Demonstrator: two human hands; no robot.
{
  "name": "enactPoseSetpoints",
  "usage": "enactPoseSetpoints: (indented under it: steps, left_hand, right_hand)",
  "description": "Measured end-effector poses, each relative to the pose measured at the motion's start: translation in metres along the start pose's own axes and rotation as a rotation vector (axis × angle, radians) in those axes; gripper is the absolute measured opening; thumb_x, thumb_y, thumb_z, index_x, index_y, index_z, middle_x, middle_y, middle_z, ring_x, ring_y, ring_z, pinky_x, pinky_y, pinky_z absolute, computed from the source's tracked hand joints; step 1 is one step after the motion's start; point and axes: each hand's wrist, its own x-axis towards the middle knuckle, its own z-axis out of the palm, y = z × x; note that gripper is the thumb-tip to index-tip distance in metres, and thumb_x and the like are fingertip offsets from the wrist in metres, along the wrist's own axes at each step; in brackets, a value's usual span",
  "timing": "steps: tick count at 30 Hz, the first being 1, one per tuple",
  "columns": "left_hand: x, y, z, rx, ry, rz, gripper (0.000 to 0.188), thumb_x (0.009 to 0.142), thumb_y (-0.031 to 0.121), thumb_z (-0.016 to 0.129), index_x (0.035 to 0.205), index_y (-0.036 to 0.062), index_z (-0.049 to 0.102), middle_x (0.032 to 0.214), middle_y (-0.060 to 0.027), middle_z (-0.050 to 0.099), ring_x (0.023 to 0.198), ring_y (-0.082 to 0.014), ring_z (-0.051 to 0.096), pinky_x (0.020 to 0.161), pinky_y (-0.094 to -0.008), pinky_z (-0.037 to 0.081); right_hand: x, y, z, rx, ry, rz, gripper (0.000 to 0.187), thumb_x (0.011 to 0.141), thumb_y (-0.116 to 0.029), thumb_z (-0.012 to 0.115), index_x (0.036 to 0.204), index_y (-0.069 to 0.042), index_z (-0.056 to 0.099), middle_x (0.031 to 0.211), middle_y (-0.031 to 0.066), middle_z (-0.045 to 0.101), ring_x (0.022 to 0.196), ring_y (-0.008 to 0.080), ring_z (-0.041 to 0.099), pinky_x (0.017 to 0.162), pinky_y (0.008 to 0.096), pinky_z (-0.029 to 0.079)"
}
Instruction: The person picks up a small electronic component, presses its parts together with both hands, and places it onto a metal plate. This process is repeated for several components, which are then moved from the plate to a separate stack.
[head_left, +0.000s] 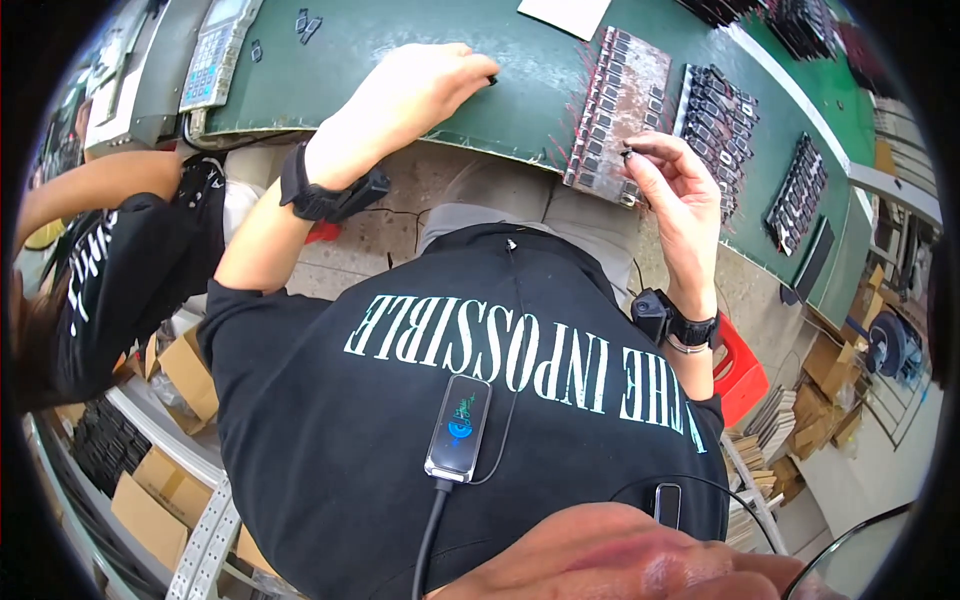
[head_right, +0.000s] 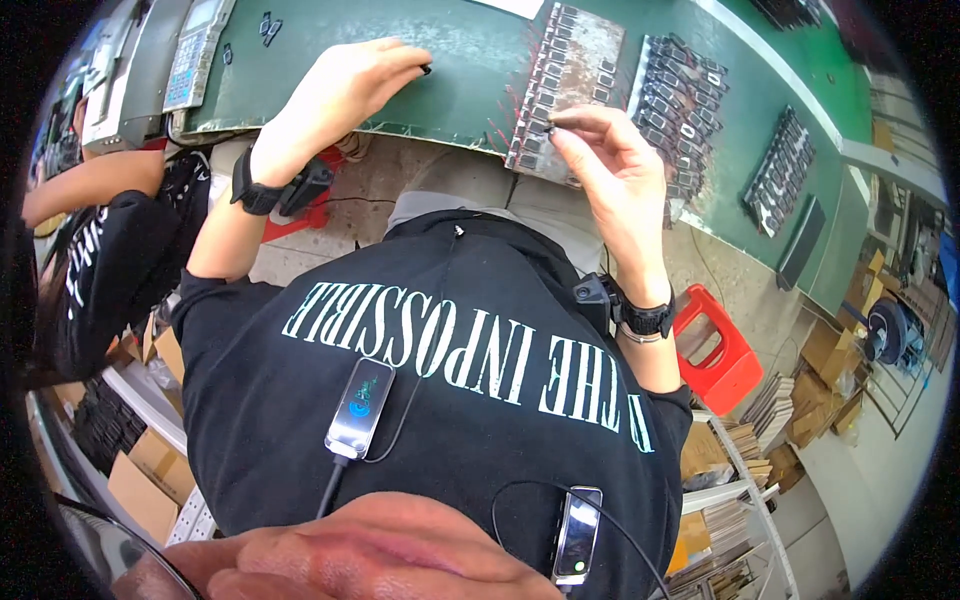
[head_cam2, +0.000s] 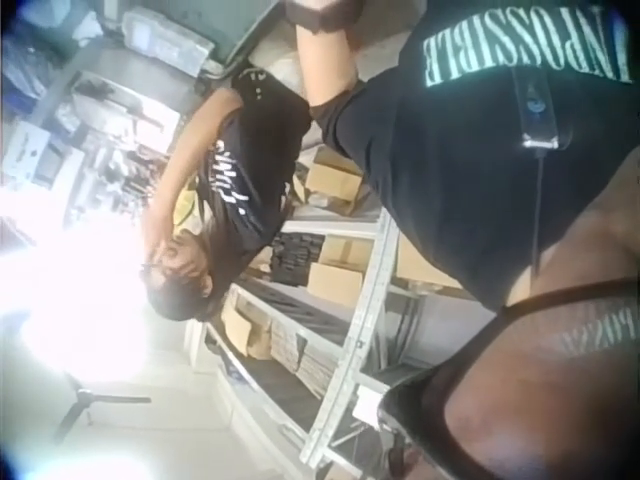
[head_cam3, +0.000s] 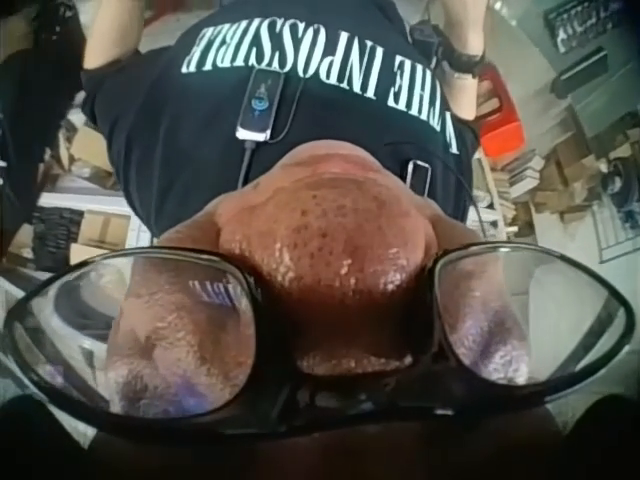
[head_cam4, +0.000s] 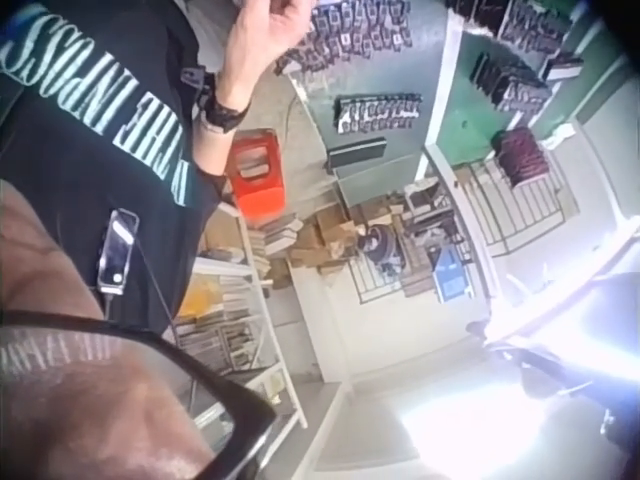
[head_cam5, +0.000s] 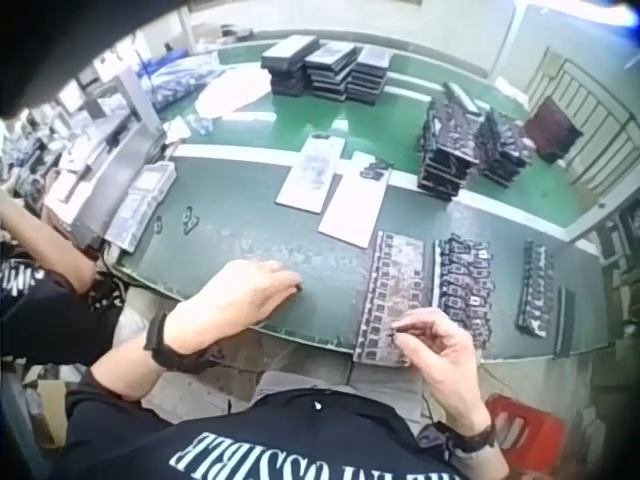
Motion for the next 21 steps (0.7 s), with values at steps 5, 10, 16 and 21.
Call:
enactPoseSetpoints:
  steps: [5, 10, 16, 21]
  left_hand:
    - [0.034, 0.054, 0.019, -1.048, 0.136, -0.542, 0.02, 0.095, 0.007, 0.063, 0.115, 0.0016, 0.067, 0.092, -0.0073, 0.073, 0.083, -0.0162, 0.072, 0.072, -0.0284, 0.059]
    - [0.047, 0.094, 0.05, -1.408, 0.318, -0.621, 0.025, 0.099, 0.007, 0.06, 0.12, -0.0048, 0.064, 0.099, -0.0117, 0.073, 0.089, -0.0147, 0.072, 0.077, -0.026, 0.06]
    - [0.046, 0.106, 0.062, -1.589, 0.358, -0.658, 0.025, 0.099, 0.006, 0.059, 0.119, -0.0084, 0.063, 0.099, -0.0143, 0.072, 0.089, -0.0162, 0.072, 0.08, -0.0258, 0.06]
    - [0.043, 0.105, 0.063, -1.535, 0.317, -0.662, 0.025, 0.099, 0.006, 0.059, 0.119, -0.0082, 0.062, 0.1, -0.0141, 0.072, 0.089, -0.0157, 0.072, 0.079, -0.0254, 0.06]
  right_hand:
    - [0.005, -0.012, 0.021, 0.056, 0.029, -0.035, 0.019, 0.095, 0.0, 0.064, 0.114, 0.0, 0.065, 0.105, 0.0056, 0.067, 0.091, 0.0098, 0.064, 0.083, 0.0248, 0.053]
    - [0.023, 0.003, 0.024, -0.061, 0.136, -0.103, 0.02, 0.095, -0.002, 0.065, 0.115, 0.001, 0.065, 0.105, 0.0061, 0.068, 0.088, 0.0089, 0.064, 0.083, 0.0241, 0.053]
    - [0.028, 0.014, 0.012, -0.178, 0.173, -0.105, 0.018, 0.094, -0.006, 0.068, 0.11, 0.0, 0.068, 0.101, 0.0026, 0.069, 0.088, 0.0072, 0.064, 0.081, 0.022, 0.052]
    - [0.034, 0.017, 0.0, -0.137, 0.085, 0.014, 0.016, 0.093, -0.007, 0.068, 0.108, -0.001, 0.07, 0.099, 0.0014, 0.069, 0.088, 0.0068, 0.063, 0.081, 0.0216, 0.052]
